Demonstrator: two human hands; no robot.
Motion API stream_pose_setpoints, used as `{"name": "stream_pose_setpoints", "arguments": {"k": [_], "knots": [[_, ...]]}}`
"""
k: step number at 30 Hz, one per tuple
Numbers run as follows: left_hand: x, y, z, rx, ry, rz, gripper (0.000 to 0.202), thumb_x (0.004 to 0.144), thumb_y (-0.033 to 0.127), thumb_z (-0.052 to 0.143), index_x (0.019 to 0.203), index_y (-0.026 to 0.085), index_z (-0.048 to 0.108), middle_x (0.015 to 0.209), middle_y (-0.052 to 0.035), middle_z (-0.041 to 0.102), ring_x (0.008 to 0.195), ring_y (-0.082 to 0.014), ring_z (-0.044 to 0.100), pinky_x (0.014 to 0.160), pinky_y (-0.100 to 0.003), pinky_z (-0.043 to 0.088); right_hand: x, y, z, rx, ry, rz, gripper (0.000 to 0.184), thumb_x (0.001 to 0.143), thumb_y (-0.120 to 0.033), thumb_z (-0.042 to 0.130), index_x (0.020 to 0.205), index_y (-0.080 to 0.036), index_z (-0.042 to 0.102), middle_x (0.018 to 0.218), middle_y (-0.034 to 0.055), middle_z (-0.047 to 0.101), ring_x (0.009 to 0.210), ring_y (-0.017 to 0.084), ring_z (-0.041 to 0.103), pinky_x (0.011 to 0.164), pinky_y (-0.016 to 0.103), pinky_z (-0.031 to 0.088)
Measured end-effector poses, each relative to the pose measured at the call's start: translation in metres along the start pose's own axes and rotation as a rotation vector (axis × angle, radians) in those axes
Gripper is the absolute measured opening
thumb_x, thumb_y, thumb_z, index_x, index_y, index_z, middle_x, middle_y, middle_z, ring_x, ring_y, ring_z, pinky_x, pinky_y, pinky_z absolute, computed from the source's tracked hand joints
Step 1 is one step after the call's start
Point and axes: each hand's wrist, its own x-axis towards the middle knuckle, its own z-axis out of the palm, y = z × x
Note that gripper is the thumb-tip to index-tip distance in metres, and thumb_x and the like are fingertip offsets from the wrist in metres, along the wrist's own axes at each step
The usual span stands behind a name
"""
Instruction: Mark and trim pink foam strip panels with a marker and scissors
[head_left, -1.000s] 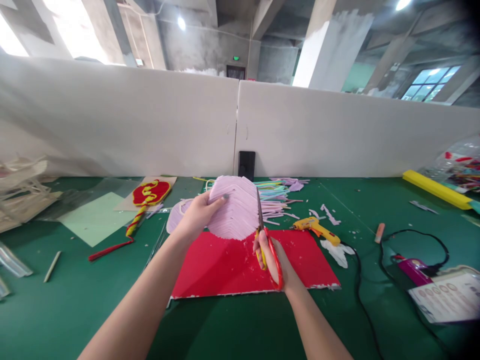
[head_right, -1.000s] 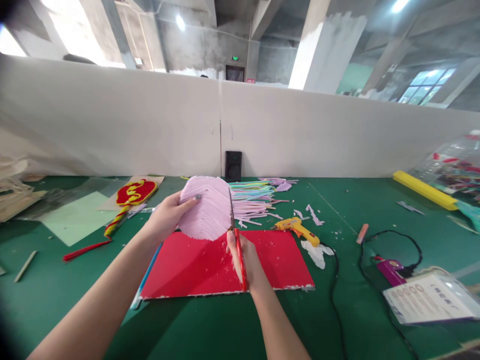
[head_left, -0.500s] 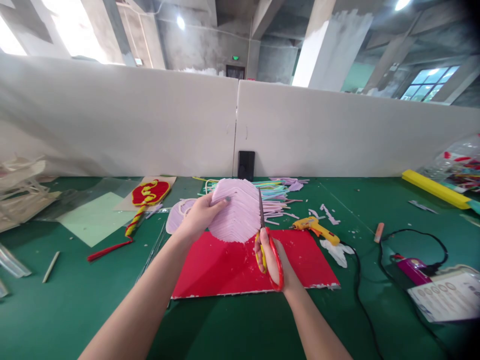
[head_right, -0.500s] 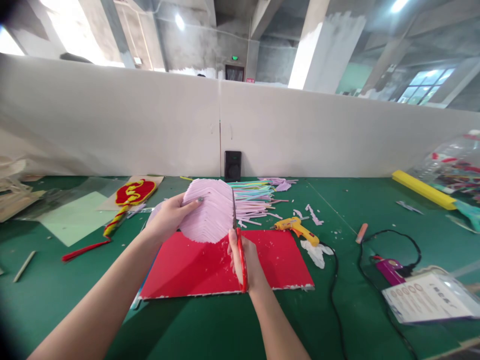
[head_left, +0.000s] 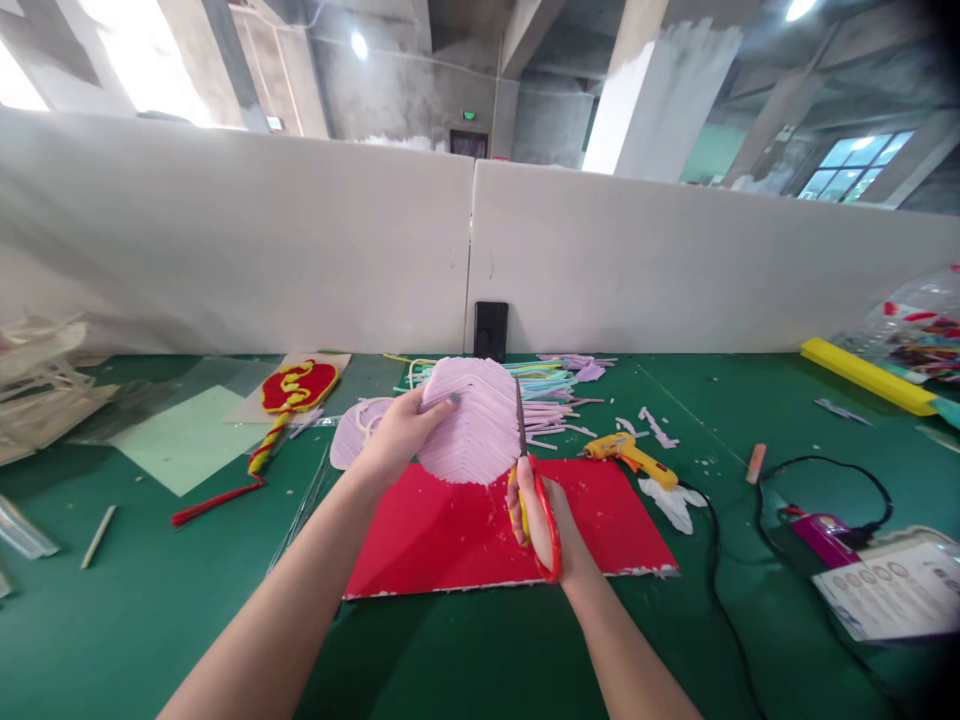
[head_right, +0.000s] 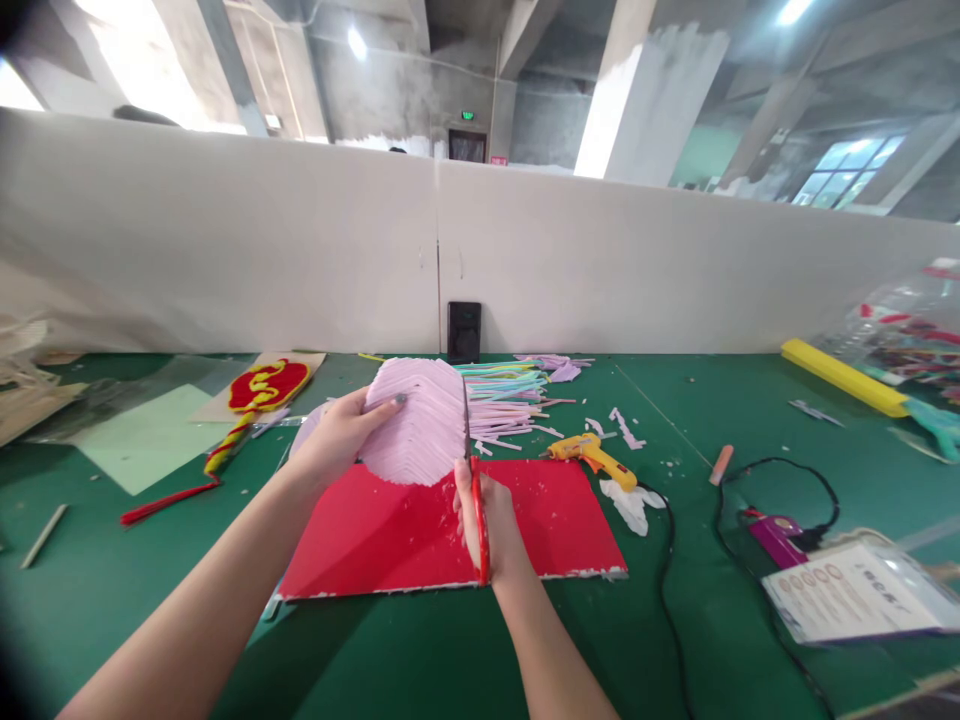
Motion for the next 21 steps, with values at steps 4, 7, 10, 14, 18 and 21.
{"name": "stream_pose_setpoints", "arguments": {"k": [4, 7, 10, 14, 18, 21], "knots": [[0.001, -0.001, 0.0, 0.005, 0.003, 0.001, 0.035, 0.074, 0.046, 0.066, 0.094, 0.017, 0.068, 0.091, -0.0054, 0.072, 0.073, -0.0185, 0.064, 0.059, -0.025, 0.045, -0.002, -0.003, -0.001, -0.065, 0.004, -0.003, 0.064, 0.082, -0.079, 0.037, 0.062, -0.02, 0.05, 0.046, -0.002, 0.048, 0.038, 0.012, 0.049, 0.039, 0.022, 0.039], [0.001, -0.002, 0.0, 0.0, 0.0, 0.003, 0.037, 0.073, 0.048, 0.067, 0.093, 0.017, 0.068, 0.091, -0.0054, 0.072, 0.073, -0.0188, 0.063, 0.058, -0.025, 0.045, -0.001, -0.001, -0.003, -0.145, 0.01, -0.057, 0.063, 0.083, -0.077, 0.036, 0.062, -0.02, 0.051, 0.047, -0.0004, 0.051, 0.04, 0.013, 0.053, 0.041, 0.023, 0.042], [0.002, -0.002, 0.001, -0.022, 0.021, 0.016, 0.038, 0.073, 0.05, 0.068, 0.092, 0.017, 0.068, 0.089, -0.0049, 0.072, 0.071, -0.0176, 0.062, 0.057, -0.024, 0.044, 0.001, 0.002, -0.004, -0.164, 0.007, -0.062, 0.062, 0.084, -0.077, 0.036, 0.062, -0.02, 0.051, 0.047, 0.0001, 0.053, 0.041, 0.014, 0.054, 0.043, 0.023, 0.043], [0.002, -0.005, 0.005, -0.007, 0.085, 0.028, 0.039, 0.074, 0.055, 0.065, 0.082, 0.017, 0.066, 0.076, -0.0014, 0.068, 0.062, -0.014, 0.057, 0.053, -0.023, 0.038, 0.0, 0.001, -0.002, -0.123, 0.001, -0.037, 0.062, 0.083, -0.077, 0.037, 0.063, -0.02, 0.052, 0.047, -0.0003, 0.052, 0.04, 0.014, 0.053, 0.041, 0.023, 0.043], [0.004, -0.009, 0.007, -0.01, 0.09, 0.028, 0.039, 0.074, 0.055, 0.065, 0.081, 0.017, 0.066, 0.072, 0.0007, 0.065, 0.06, -0.0128, 0.054, 0.053, -0.022, 0.036, -0.003, -0.002, -0.001, -0.088, 0.012, -0.004, 0.062, 0.082, -0.078, 0.038, 0.061, -0.02, 0.051, 0.046, -0.001, 0.05, 0.038, 0.013, 0.052, 0.038, 0.023, 0.042], [0.004, -0.011, 0.007, -0.024, 0.081, 0.032, 0.039, 0.074, 0.055, 0.065, 0.083, 0.017, 0.066, 0.075, 0.0004, 0.065, 0.062, -0.0129, 0.054, 0.054, -0.022, 0.037, -0.004, -0.002, 0.0, -0.085, 0.013, -0.006, 0.062, 0.083, -0.077, 0.038, 0.061, -0.02, 0.05, 0.045, -0.0014, 0.049, 0.036, 0.013, 0.05, 0.037, 0.022, 0.04]]}}
